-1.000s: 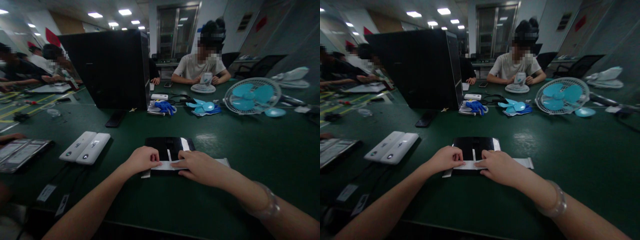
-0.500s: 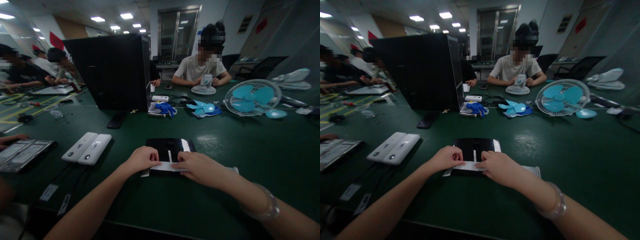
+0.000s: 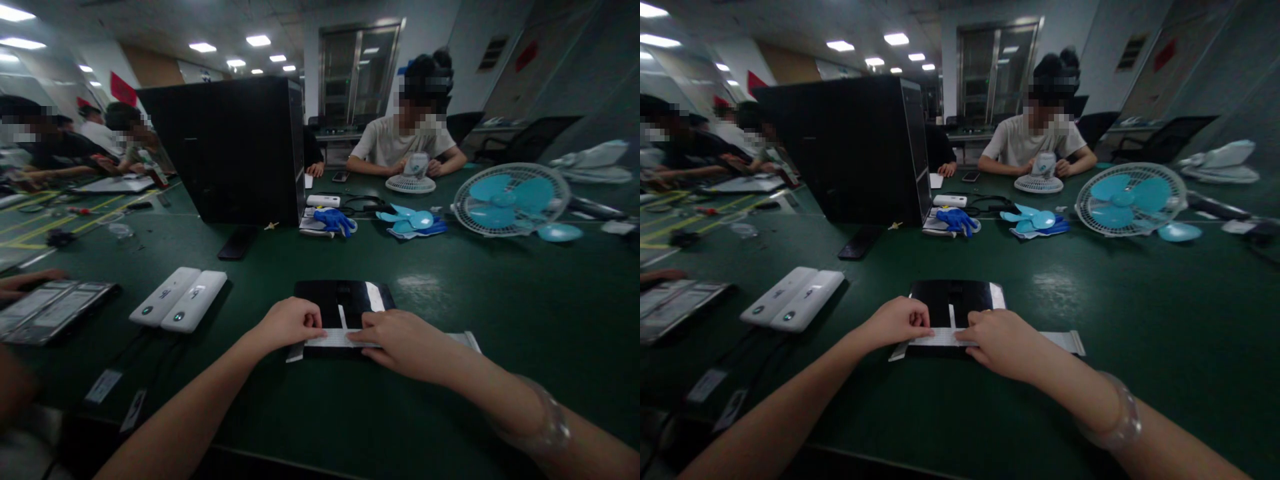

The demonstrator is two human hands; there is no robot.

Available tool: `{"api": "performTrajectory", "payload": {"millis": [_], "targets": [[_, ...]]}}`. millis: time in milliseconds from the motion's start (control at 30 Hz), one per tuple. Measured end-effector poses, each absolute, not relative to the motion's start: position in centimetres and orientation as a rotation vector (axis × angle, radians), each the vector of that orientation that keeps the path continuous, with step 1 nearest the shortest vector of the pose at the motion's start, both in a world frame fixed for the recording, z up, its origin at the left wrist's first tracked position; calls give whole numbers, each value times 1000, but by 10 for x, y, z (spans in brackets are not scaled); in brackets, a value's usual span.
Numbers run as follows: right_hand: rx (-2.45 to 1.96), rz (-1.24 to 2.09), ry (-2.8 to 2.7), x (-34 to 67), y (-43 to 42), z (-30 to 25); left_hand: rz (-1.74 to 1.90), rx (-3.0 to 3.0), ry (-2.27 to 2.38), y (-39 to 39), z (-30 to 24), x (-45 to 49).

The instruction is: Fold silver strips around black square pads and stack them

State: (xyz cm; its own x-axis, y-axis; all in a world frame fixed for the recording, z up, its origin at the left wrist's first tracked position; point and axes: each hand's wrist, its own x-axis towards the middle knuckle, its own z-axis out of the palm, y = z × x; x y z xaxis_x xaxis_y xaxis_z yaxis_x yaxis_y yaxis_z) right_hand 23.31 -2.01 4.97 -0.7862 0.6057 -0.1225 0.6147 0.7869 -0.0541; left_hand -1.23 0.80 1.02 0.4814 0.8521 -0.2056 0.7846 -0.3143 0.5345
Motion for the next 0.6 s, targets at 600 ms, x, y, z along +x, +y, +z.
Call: {"api": "performTrajectory", "payload": {"millis": [600], "targets": [[1160,-303,2893,226,-15,43,857,1614,1205,22,-9,-19]]}}
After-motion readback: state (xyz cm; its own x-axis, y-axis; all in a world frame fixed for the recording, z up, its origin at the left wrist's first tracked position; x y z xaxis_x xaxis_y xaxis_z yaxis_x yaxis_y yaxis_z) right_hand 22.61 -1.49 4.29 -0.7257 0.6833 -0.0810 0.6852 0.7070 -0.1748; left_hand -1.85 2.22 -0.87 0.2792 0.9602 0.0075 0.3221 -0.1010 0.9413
